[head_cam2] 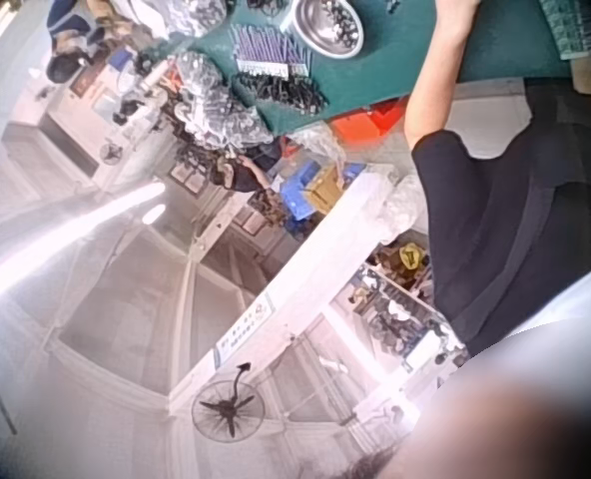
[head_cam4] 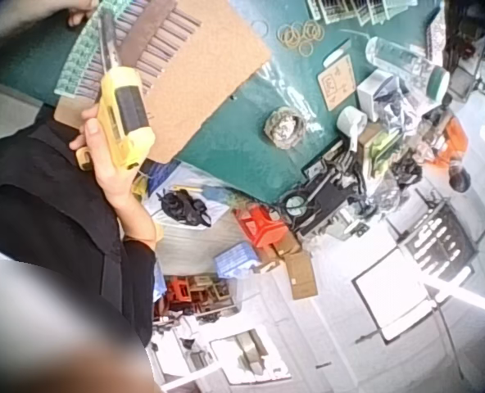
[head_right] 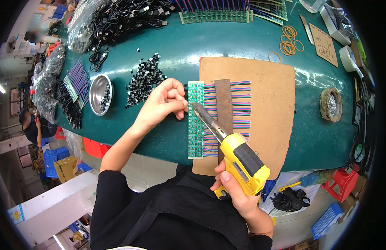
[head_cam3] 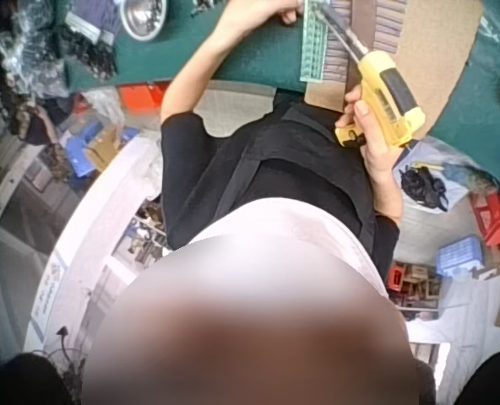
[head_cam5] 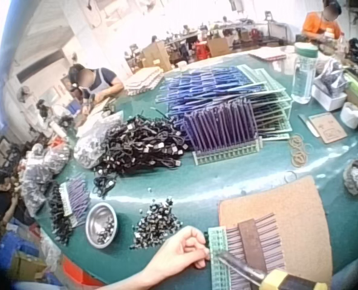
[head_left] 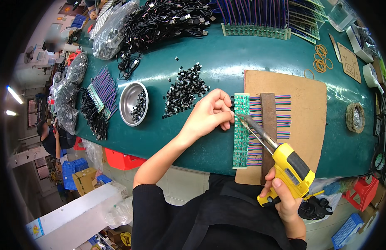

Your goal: The person solders wires onto a circuit board using a soldering iron and solder.

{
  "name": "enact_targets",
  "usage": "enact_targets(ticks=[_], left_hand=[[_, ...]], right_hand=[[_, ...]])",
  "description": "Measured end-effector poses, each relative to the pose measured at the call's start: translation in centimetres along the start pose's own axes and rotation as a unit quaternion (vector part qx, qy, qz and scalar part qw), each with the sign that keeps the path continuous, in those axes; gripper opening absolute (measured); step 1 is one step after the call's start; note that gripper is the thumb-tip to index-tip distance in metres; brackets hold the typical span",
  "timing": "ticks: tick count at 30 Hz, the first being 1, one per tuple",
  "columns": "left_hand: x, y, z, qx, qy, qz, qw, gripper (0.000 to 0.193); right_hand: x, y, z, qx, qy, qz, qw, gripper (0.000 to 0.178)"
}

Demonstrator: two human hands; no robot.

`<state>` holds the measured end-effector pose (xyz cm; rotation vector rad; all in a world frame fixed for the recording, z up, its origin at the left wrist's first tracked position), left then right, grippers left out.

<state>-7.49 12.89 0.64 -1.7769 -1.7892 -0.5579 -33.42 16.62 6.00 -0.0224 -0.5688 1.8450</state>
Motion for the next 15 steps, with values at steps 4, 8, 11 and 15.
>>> enact_targets(ticks=[4,8,11,15], left_hand=[[0.0,-0.09,0.05,0.002,0.0,-0.005,1.0,0.018],[0.05,-0.16,-0.11,0.0,-0.002,-0.003,1.0,0.018],[0.03,-0.07,-0.03,0.0,-0.005,-0.001,1.0,0.017],[-0.11,0.03,0.03,0.002,-0.001,0.004,1.0,0.017]], right_hand=[[-0.06,-0.05,0.35,0.022,-0.016,0.008,1.0,0.031],[0.02,0.05,0.28,0.023,-0.009,0.013,1.0,0.03],[0.11,-0.01,0.32,0.009,-0.001,-0.01,1.0,0.029],[-0.13,-0.19,0.19,0.003,0.004,-0.005,1.0,0.028]])
Point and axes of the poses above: each hand's wrist, its own x-axis away from the middle knuckle, its own y-axis out of the back of the hand, z = x × y, the point moved 1 cm from there along -x, towards the middle knuckle, and after that the axes turned 15 degrees about y, right-handed, at the moved point
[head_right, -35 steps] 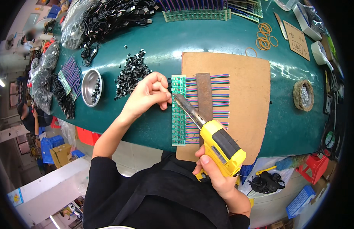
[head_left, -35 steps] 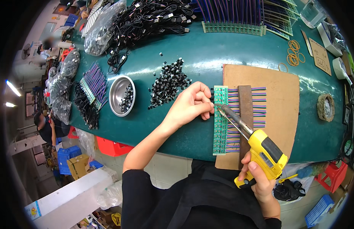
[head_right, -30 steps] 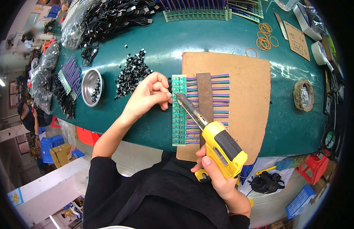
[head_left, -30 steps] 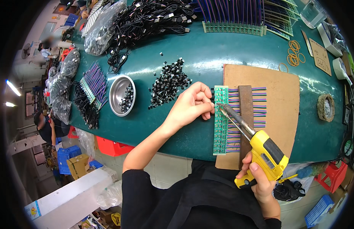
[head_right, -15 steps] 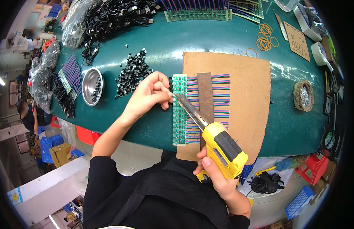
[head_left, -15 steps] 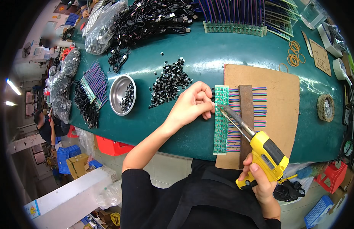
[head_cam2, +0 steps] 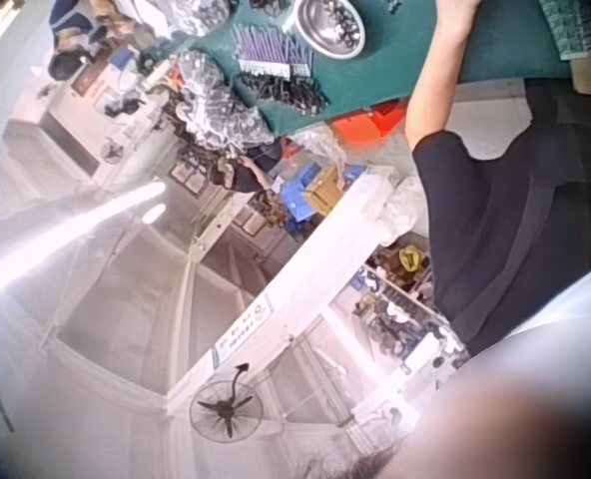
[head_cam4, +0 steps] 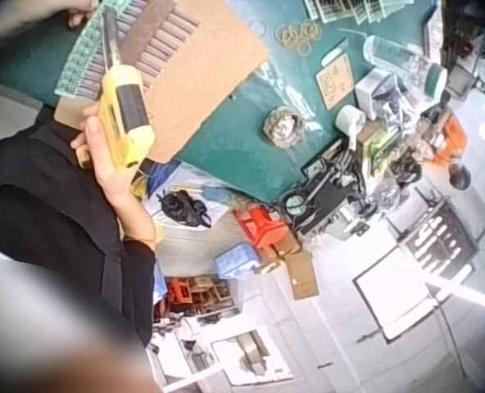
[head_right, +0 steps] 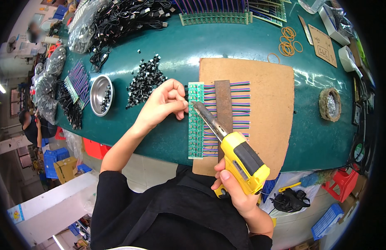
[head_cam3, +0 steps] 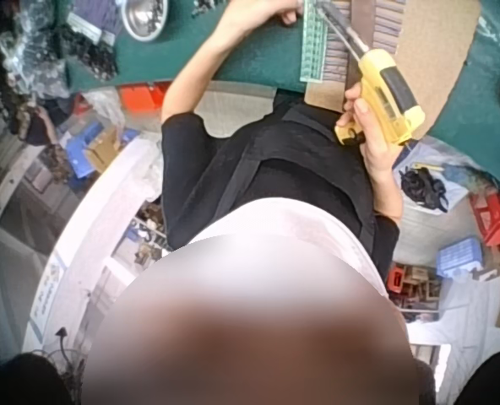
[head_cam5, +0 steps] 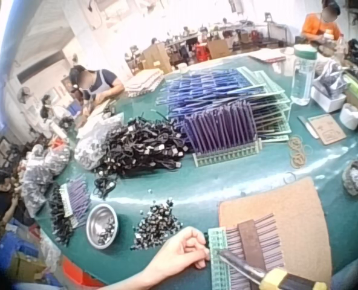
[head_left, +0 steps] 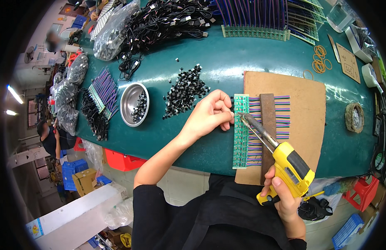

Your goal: The person solders wires onto a circuit board using a soldering iron and solder.

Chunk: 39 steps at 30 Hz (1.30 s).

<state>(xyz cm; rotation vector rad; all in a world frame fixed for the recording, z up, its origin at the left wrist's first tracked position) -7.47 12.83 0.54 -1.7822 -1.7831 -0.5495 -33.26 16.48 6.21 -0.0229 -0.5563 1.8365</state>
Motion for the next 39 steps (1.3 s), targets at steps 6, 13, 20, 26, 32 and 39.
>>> enact_targets(ticks=[6,13,20,26,32,39], left_hand=[[0.0,0.0,-0.2,-0.001,0.008,0.0,1.0,0.017],[0.2,0.0,-0.2,0.003,0.005,0.003,1.0,0.017],[-0.2,-0.1,-0.1,-0.001,0.006,0.003,1.0,0.017],[0.1,-0.1,-0.1,0.004,-0.005,0.006,1.0,0.017],[0.9,0.3,0.0,0.029,-0.03,-0.095,0.995,0.019],[2.1,1.9,0.5,-0.005,-0.113,-0.153,0.982,0.028]], right_hand=[[-0.1,1.0,-0.4,-0.018,-0.006,0.058,0.998,0.037],[0.2,0.5,0.2,-0.007,-0.009,0.013,1.0,0.026],[0.3,0.4,0.3,0.011,0.006,-0.011,1.0,0.029],[-0.1,5.1,3.1,0.099,0.245,-0.172,0.949,0.024],[-2.6,13.5,4.6,0.624,0.358,-0.164,0.675,0.059],[-1.1,14.9,5.7,0.58,0.387,-0.143,0.702,0.052]])
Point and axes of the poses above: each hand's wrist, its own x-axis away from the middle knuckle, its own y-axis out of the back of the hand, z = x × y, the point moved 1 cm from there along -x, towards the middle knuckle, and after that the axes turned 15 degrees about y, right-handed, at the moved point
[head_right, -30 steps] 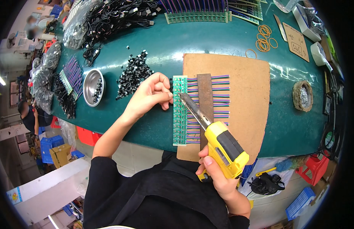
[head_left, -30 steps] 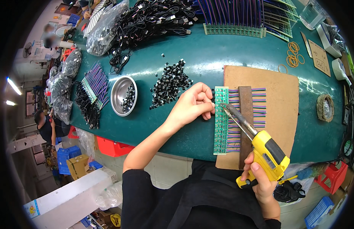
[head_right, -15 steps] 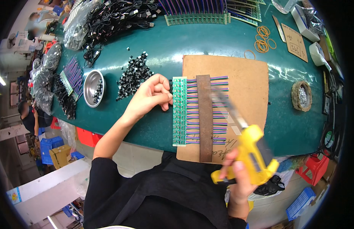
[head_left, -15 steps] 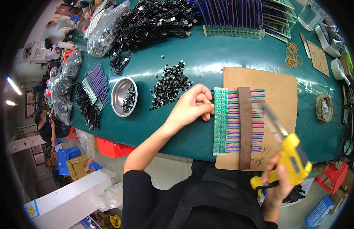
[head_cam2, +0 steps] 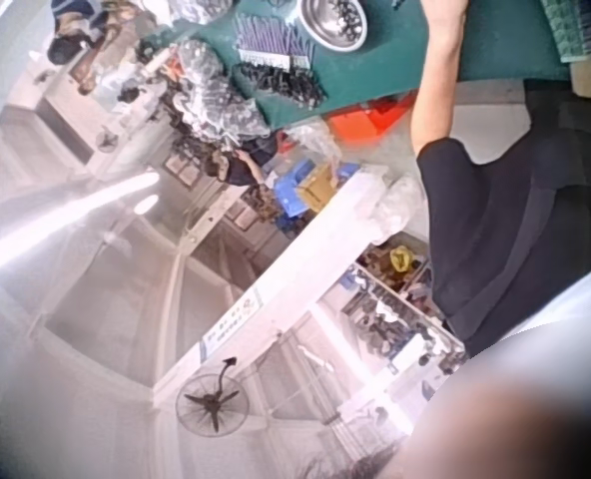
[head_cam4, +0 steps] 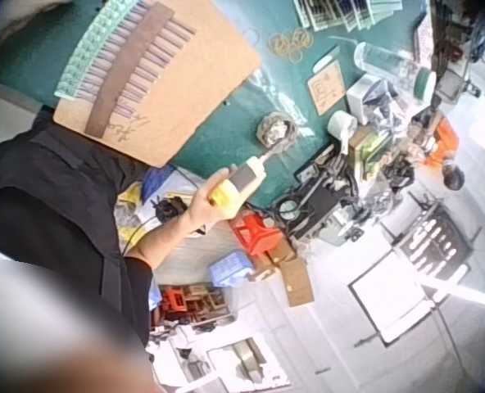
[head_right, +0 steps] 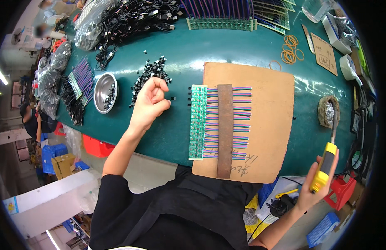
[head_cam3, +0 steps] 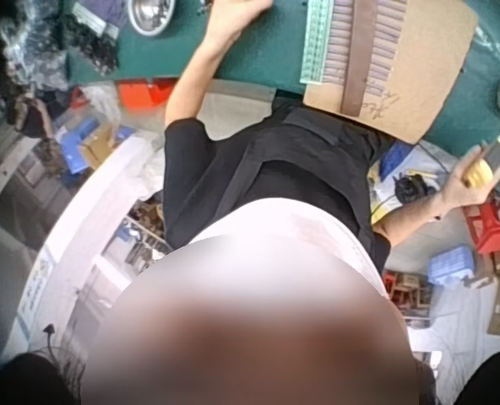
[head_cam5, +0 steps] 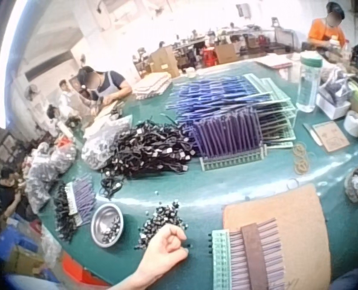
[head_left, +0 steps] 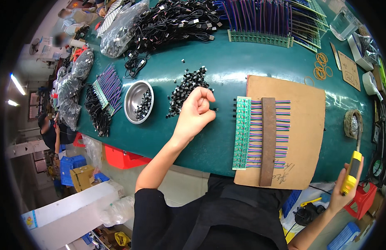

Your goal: The person solders wires onto a circuit board using a soldering iron and solder.

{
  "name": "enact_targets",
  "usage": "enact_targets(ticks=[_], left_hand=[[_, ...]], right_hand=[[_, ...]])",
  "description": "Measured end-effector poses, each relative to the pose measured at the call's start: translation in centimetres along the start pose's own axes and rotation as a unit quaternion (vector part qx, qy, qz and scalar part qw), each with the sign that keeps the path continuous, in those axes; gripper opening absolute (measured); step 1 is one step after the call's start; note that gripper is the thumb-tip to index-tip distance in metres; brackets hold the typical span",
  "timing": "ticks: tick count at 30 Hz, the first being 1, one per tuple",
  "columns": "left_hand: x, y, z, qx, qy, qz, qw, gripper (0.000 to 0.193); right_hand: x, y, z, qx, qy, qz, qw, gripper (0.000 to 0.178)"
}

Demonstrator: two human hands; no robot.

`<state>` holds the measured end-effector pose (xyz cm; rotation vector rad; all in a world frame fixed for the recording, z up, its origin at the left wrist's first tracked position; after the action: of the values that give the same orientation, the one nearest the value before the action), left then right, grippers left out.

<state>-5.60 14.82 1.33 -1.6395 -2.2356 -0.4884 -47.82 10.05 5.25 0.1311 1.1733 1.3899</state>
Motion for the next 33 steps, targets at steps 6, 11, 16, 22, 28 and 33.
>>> enact_targets(ticks=[6,11,16,22,28,33], left_hand=[[0.6,0.1,-1.0,-0.375,-0.192,-0.106,0.901,0.011],[0.4,-0.1,-0.4,-0.448,-0.3,-0.143,0.83,0.012],[1.2,-1.6,-0.6,-0.237,-0.123,-0.021,0.963,0.008],[0.8,-2.0,-0.1,-0.034,0.006,0.089,0.995,0.011],[0.7,-2.1,0.0,-0.011,0.041,0.11,0.993,0.012],[0.1,-2.7,-0.1,0.012,0.088,0.134,0.987,0.027]], right_hand=[[1.3,0.6,3.4,-0.405,-0.215,-0.105,0.883,0.034],[2.0,-2.3,6.9,-0.57,-0.279,-0.048,0.772,0.046],[2.0,-5.1,10.4,-0.605,-0.346,0.005,0.717,0.049],[2.1,-6.5,11.8,-0.633,-0.346,0.083,0.687,0.043],[2.2,-6.9,12.2,-0.633,-0.368,0.11,0.673,0.043],[2.4,-7.0,12.6,-0.608,-0.385,0.127,0.683,0.039]])
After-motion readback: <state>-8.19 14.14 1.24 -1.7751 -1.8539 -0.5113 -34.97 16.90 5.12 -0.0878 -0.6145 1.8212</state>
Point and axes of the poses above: each hand's wrist, its own x-axis away from the middle knuckle, its own y-axis out of the back of the hand, z = x × y, the point moved 1 cm from there along -x, towards the middle knuckle, and after that the axes turned 15 degrees about y, right-handed, at the moved point
